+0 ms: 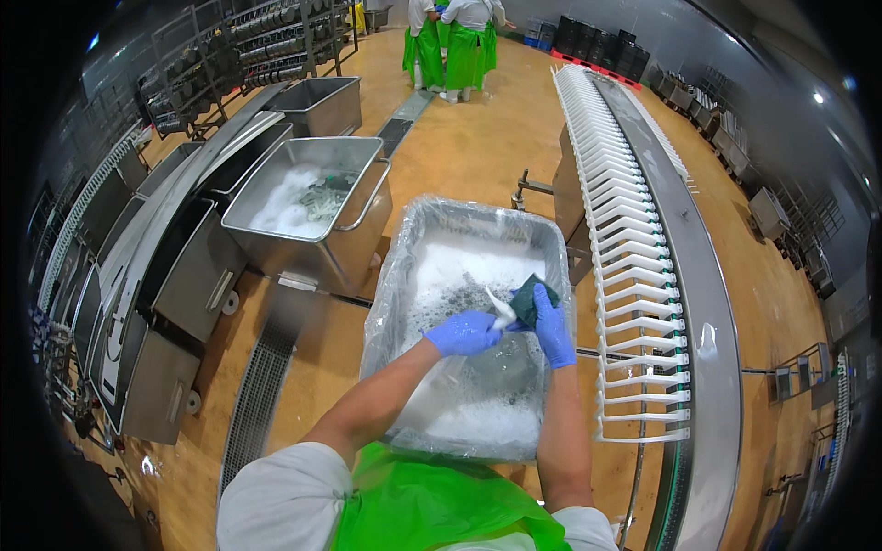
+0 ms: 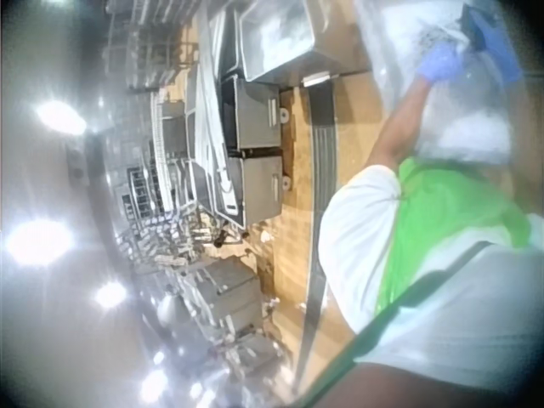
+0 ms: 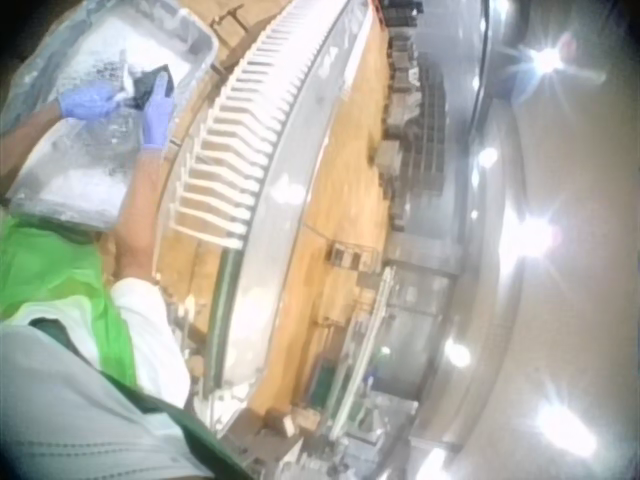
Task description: The person repeatedly scrubs white plastic parts with a green sponge in a soapy water tub, rinses them, and places them on a conveyor belt. The process is repeated for multiple parts throughout the clip.
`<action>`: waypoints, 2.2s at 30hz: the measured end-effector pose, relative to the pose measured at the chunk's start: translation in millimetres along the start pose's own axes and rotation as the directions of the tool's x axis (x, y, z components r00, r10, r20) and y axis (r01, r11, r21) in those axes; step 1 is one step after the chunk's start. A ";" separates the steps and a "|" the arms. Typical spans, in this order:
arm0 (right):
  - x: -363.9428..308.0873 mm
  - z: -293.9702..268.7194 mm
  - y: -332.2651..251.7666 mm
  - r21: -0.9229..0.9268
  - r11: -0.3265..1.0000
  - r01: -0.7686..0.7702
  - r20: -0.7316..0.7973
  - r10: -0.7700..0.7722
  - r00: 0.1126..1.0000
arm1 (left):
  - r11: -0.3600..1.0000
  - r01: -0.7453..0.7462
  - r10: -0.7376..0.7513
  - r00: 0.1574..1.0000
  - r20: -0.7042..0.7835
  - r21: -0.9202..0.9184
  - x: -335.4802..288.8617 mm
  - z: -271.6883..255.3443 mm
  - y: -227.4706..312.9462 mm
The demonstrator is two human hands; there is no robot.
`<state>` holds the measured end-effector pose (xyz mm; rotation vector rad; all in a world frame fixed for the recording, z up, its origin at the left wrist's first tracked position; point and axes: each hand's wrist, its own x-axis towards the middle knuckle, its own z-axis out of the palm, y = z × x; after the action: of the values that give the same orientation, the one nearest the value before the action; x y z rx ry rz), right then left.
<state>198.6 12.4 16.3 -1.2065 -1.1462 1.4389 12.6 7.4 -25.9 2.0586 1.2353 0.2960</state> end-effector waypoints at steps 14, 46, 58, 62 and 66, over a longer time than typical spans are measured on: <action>-5.0 8.4 -2.7 -0.700 0.683 0.206 0.040 -0.251 0.967 | 0.780 0.187 -0.173 0.982 0.082 -0.598 -11.9 -7.5 40.4; -15.6 45.5 11.2 -0.181 0.959 0.218 -0.001 -0.221 0.975 | 0.866 -0.019 -0.193 0.908 -0.371 -0.499 -8.2 -22.2 15.0; 10.2 -7.1 32.9 -0.767 0.618 0.173 -0.134 -0.418 0.898 | 0.758 -0.236 -0.216 0.788 -0.576 -0.608 6.3 -21.1 -28.0; 16.6 0.7 115.5 -0.992 0.116 0.055 0.062 0.059 0.996 | 0.964 -0.168 -0.013 0.741 -0.671 -0.204 8.1 -19.5 -14.5; 19.0 2.0 104.2 -0.938 0.203 0.281 0.299 0.062 0.952 | 0.967 -0.154 0.255 0.666 -0.701 0.205 17.0 -18.4 -33.6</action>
<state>186.7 14.5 -88.9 -1.6914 -2.5382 0.5840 -11.0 39.9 -37.9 2.2744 1.4802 1.2821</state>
